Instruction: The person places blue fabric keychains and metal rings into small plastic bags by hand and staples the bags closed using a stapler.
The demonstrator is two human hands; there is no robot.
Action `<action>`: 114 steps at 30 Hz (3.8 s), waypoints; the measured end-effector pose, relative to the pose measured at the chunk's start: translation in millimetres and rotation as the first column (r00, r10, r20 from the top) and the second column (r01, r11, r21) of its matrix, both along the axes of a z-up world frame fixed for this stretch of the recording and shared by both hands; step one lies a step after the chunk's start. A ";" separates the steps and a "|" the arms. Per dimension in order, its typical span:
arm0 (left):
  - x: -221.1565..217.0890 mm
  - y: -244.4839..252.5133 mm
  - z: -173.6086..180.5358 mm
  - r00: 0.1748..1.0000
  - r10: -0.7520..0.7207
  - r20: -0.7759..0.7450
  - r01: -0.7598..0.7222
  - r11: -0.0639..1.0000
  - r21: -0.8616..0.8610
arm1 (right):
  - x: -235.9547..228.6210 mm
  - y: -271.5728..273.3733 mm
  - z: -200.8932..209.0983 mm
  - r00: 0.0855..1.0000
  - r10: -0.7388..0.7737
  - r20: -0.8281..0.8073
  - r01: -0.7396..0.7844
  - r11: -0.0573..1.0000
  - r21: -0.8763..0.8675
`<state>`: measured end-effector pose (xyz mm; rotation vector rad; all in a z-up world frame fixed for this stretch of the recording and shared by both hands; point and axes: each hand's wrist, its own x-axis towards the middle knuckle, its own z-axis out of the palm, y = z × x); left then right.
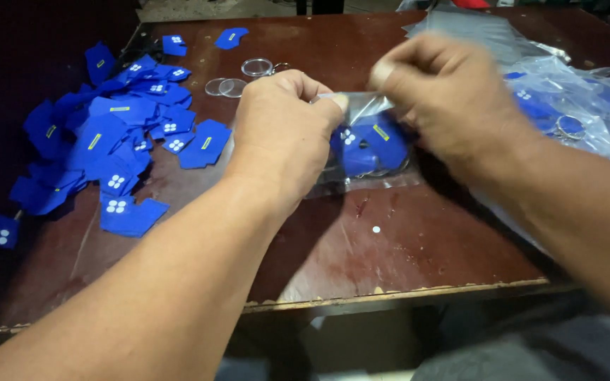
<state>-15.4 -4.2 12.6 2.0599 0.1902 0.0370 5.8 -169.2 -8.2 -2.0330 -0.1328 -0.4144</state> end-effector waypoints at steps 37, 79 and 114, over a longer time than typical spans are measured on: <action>18.1 -2.9 -36.6 0.943 -0.095 0.318 0.119 0.991 -0.058 | 6.5 50.4 37.6 0.963 -0.205 -0.176 0.267 0.826 0.497; 15.2 4.9 -24.6 0.958 -0.135 0.252 0.180 0.970 -0.163 | 41.5 34.4 22.1 0.927 -0.212 -0.309 0.307 0.902 0.303; 1.1 6.8 -18.0 0.982 -0.021 0.189 0.076 0.955 -0.286 | 26.1 -150.9 18.3 0.876 -0.440 0.198 0.480 0.837 -0.263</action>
